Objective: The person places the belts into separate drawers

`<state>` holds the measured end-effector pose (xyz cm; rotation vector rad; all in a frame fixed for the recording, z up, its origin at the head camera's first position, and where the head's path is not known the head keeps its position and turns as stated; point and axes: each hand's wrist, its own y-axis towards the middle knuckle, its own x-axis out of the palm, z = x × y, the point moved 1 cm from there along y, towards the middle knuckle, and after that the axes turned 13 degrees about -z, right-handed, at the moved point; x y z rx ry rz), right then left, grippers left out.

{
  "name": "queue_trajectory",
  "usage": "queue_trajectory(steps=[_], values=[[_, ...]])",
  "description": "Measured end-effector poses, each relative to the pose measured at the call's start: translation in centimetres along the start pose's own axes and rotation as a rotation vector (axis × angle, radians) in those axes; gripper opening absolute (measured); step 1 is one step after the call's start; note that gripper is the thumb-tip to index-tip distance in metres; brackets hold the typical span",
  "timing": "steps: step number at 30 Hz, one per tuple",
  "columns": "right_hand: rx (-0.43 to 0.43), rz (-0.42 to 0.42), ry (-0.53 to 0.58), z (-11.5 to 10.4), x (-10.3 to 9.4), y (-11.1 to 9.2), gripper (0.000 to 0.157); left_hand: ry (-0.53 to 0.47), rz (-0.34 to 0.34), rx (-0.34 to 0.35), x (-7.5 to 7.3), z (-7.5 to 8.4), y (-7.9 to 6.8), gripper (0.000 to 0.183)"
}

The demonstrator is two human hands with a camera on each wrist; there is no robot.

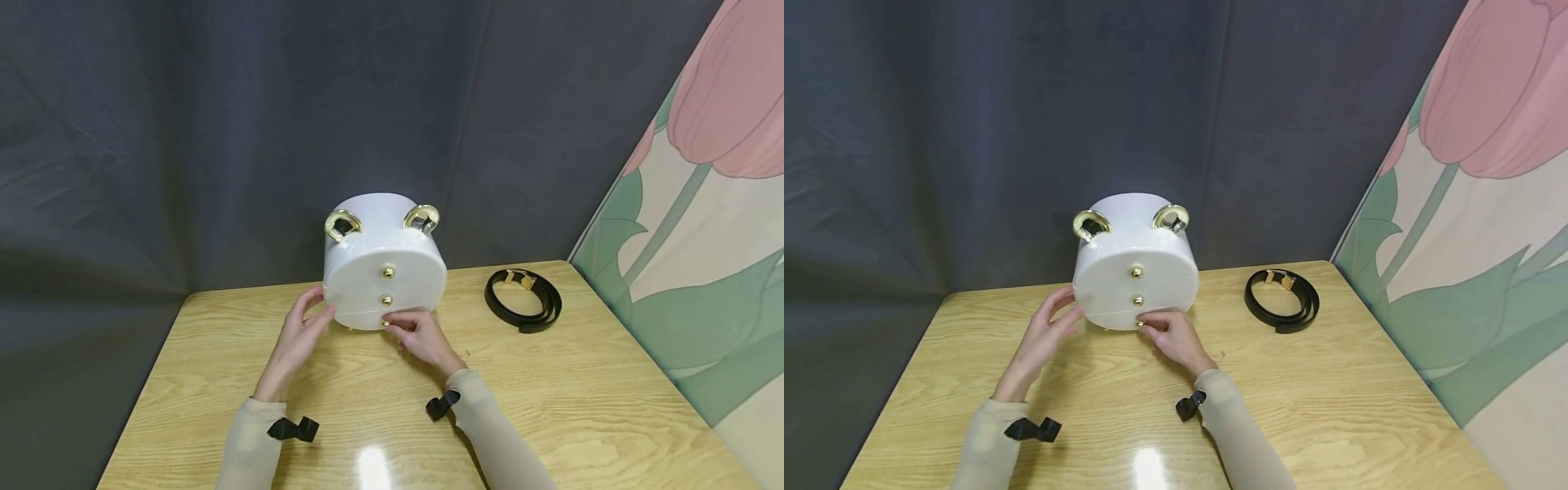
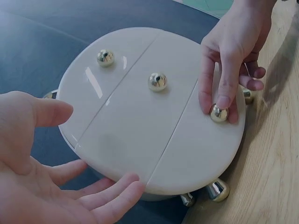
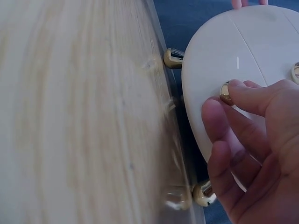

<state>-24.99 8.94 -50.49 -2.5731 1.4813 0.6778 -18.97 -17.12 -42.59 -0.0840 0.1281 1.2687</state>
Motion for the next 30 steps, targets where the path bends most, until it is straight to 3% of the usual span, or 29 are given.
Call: queue_trajectory(steps=[7,30], values=[[-0.011,0.009,-0.01,0.0,0.0,-0.1,0.023,-0.047,0.0,0.004,0.1,0.1,0.1,0.061],[0.014,-0.041,-0.042,-0.4,0.3,-1.8,0.022,-0.066,-0.013,-0.017,0.1,0.1,0.1,0.062]])
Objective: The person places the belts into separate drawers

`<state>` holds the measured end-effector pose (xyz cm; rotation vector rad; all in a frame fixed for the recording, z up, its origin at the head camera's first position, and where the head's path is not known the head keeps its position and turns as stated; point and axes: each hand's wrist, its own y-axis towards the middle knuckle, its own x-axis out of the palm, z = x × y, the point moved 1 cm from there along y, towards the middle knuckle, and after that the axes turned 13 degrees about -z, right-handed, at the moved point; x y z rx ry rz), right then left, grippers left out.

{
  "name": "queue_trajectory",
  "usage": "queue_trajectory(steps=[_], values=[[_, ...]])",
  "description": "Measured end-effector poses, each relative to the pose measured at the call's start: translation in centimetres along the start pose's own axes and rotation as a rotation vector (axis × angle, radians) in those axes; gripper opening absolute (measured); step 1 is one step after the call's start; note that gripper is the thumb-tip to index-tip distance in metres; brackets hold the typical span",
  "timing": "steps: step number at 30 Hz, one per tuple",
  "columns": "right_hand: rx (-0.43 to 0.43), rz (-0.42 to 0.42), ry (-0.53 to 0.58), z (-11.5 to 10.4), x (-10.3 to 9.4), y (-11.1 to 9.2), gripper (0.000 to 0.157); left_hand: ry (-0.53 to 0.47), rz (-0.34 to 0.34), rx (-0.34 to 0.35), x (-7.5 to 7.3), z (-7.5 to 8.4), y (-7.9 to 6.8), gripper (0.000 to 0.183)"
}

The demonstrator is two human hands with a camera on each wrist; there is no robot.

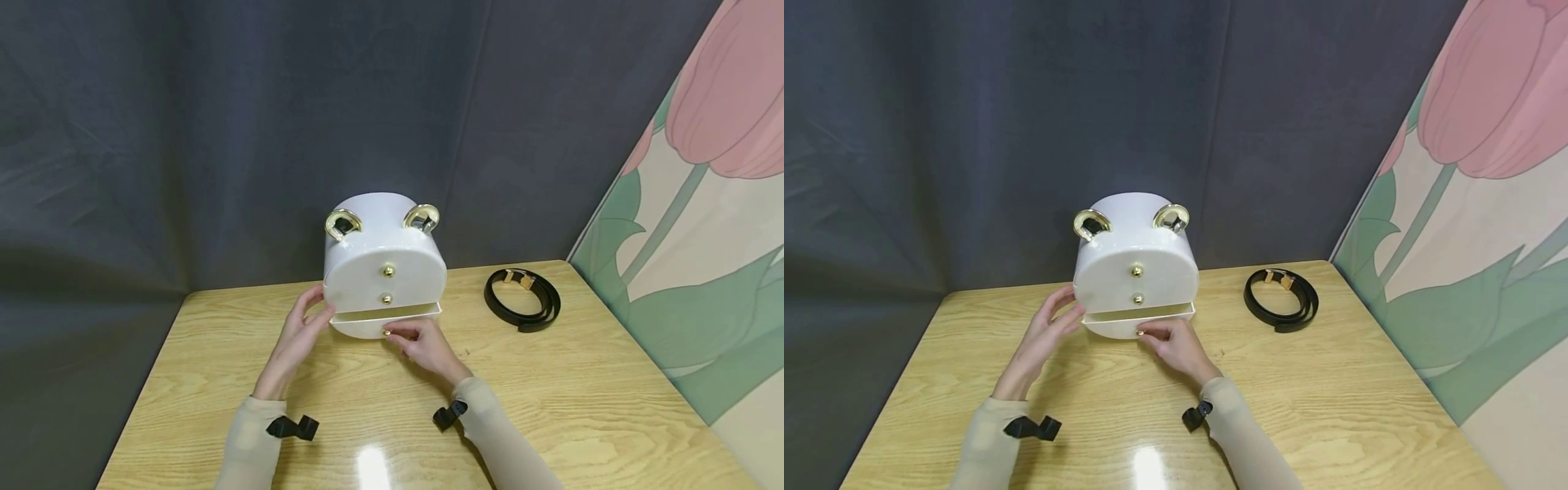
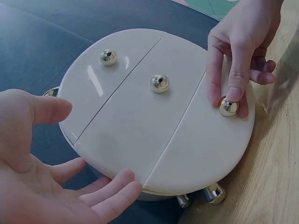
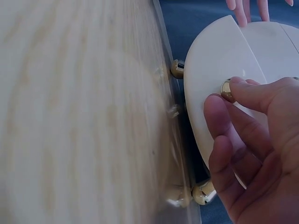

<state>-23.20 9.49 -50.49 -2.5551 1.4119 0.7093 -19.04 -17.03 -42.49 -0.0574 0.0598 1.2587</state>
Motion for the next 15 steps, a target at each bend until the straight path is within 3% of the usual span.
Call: queue_trajectory(steps=[15], values=[[0.016,-0.01,0.013,-0.09,0.22,-0.77,0.022,-0.001,-0.008,0.01,-0.04,-0.15,-0.08,0.063]])
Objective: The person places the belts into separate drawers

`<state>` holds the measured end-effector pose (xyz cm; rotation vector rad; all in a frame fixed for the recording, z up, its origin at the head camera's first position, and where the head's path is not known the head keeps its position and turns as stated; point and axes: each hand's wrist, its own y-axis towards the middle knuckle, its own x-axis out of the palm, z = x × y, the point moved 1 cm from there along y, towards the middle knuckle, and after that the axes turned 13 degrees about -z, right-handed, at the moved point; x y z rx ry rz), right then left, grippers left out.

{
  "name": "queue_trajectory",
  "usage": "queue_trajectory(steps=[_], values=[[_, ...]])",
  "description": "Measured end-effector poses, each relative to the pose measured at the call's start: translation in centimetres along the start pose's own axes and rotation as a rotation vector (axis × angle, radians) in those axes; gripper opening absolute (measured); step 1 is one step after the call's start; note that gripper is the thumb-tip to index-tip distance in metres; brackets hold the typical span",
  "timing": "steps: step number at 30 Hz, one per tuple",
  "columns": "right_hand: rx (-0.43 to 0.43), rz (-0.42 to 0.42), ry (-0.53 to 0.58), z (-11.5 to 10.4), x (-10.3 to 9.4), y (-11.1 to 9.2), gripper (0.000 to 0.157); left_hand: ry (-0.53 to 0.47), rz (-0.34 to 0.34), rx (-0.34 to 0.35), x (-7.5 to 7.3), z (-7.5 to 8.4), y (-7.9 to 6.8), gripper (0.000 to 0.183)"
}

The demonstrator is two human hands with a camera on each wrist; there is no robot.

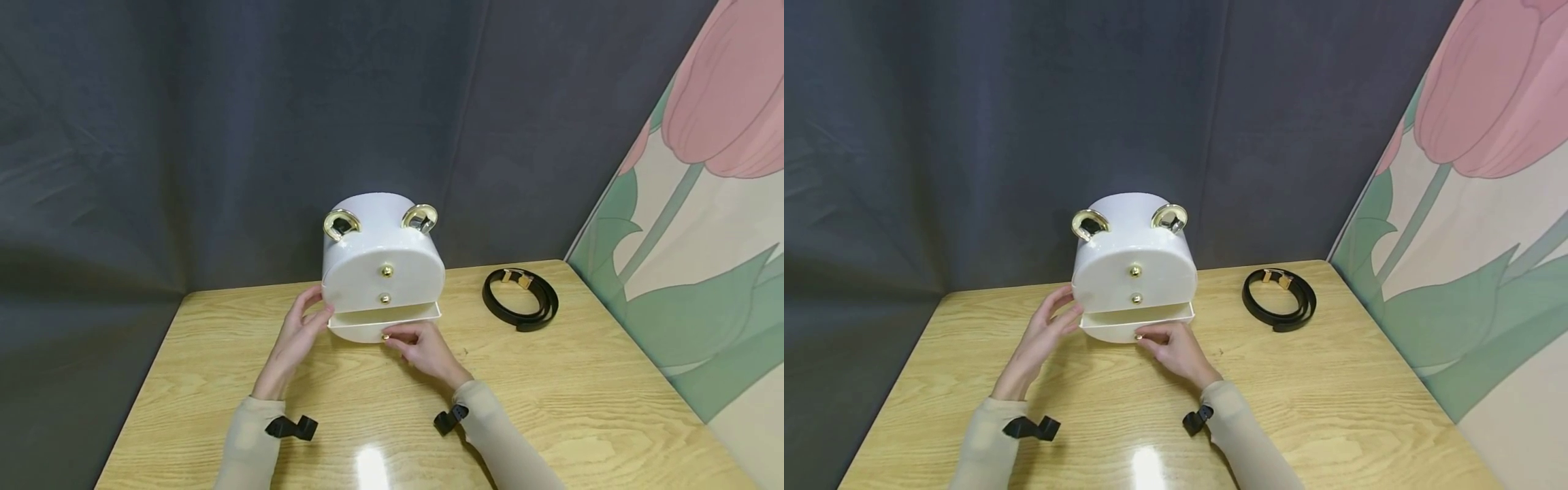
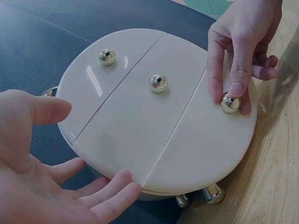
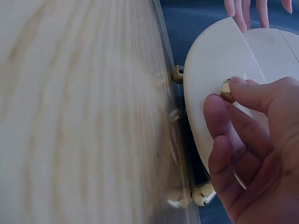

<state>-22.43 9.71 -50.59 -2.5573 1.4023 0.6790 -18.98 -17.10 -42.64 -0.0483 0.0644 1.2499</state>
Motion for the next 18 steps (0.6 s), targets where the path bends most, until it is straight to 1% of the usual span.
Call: queue_trajectory(steps=[5,12,18], values=[[-0.01,0.0,0.001,-0.15,0.05,0.05,0.022,0.001,0.002,0.005,-0.12,-0.04,0.03,0.062],[-0.015,0.014,-0.036,-0.59,0.09,-0.16,0.021,0.003,0.014,0.008,-0.07,0.11,0.26,0.061],[-0.023,0.03,-0.043,-0.38,0.38,-0.34,0.02,0.0,0.005,0.011,-0.1,0.07,0.01,0.062]])
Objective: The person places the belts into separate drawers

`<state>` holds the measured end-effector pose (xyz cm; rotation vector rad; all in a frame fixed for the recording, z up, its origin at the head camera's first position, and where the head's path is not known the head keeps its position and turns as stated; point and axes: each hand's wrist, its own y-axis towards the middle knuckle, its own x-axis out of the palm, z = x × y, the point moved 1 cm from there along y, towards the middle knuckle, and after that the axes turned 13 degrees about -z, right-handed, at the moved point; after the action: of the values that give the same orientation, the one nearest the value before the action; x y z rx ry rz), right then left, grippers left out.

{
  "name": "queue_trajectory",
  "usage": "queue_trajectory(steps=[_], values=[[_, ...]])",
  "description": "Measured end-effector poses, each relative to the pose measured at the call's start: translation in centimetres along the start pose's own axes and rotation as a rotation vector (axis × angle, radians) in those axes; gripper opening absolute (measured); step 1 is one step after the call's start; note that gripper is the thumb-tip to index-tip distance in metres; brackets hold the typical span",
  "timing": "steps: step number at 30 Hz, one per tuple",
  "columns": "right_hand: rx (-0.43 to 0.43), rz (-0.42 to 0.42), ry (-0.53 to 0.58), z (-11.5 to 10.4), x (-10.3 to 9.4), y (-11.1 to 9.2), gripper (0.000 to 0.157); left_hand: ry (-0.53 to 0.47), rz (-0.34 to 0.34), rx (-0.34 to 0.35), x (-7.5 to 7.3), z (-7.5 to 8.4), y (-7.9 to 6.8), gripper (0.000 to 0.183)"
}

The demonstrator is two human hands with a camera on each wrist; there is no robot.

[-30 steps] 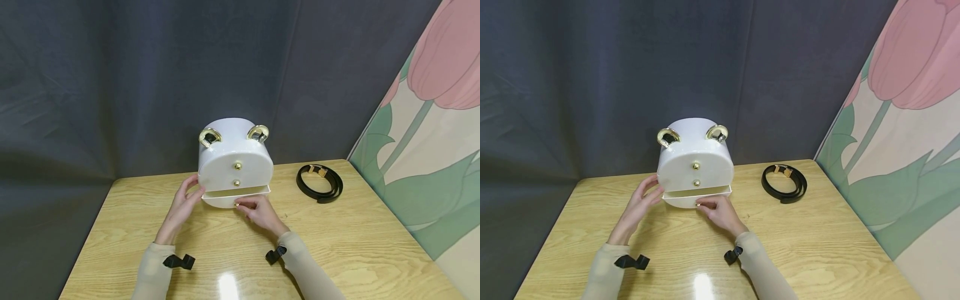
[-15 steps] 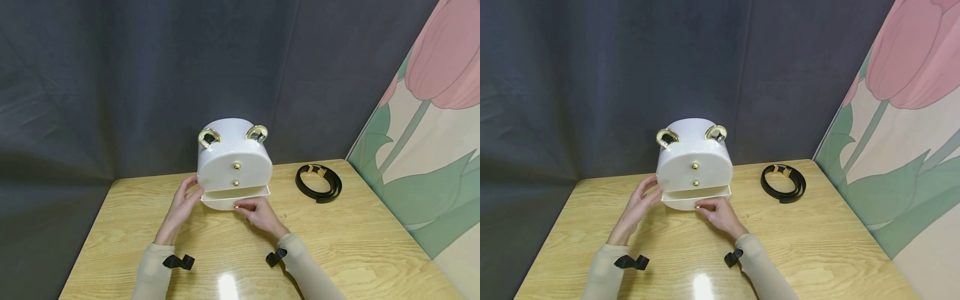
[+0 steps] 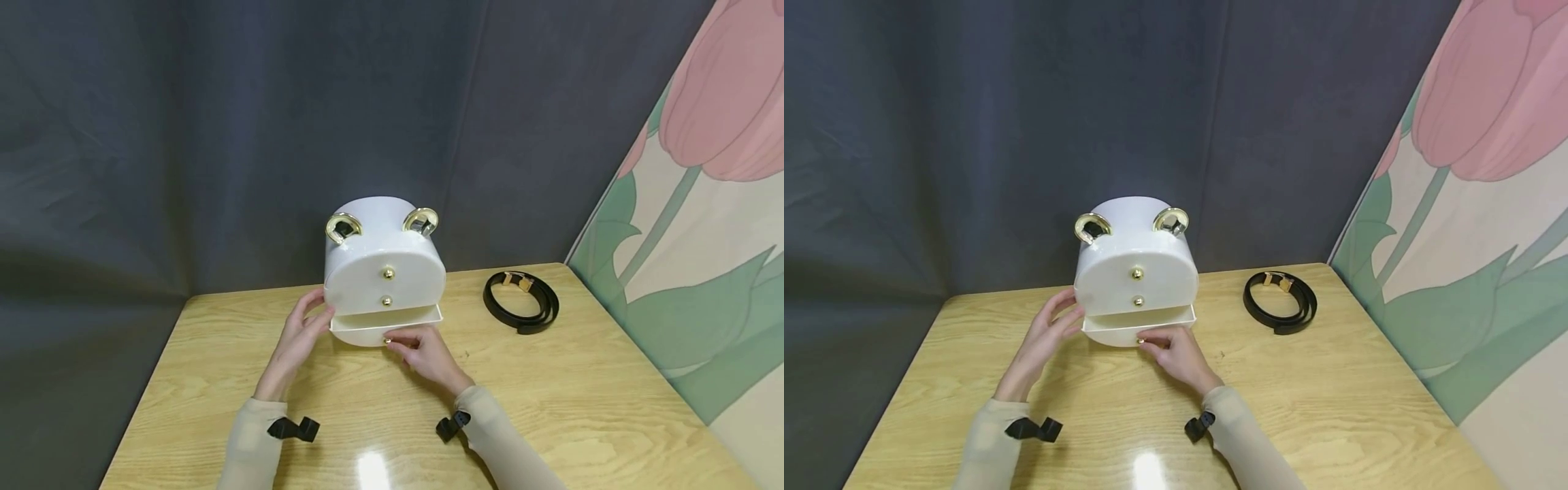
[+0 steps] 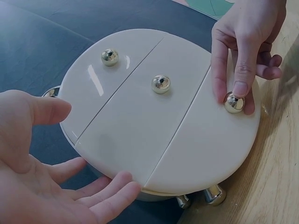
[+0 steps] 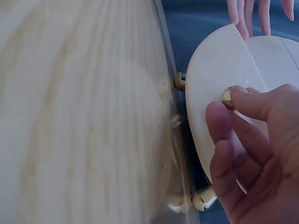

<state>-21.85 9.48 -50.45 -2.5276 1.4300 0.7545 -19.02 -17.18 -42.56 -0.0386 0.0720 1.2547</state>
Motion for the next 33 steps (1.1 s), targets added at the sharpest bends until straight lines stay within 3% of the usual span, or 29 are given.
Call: queue_trajectory(steps=[19,33], values=[[0.016,0.037,0.019,-0.5,0.5,-0.8,0.02,-0.002,0.007,-0.012,-0.1,-0.2,0.0,0.062],[0.004,0.014,0.015,-0.7,0.4,-1.6,0.02,0.003,0.007,-0.008,0.0,-0.2,-0.1,0.061]])
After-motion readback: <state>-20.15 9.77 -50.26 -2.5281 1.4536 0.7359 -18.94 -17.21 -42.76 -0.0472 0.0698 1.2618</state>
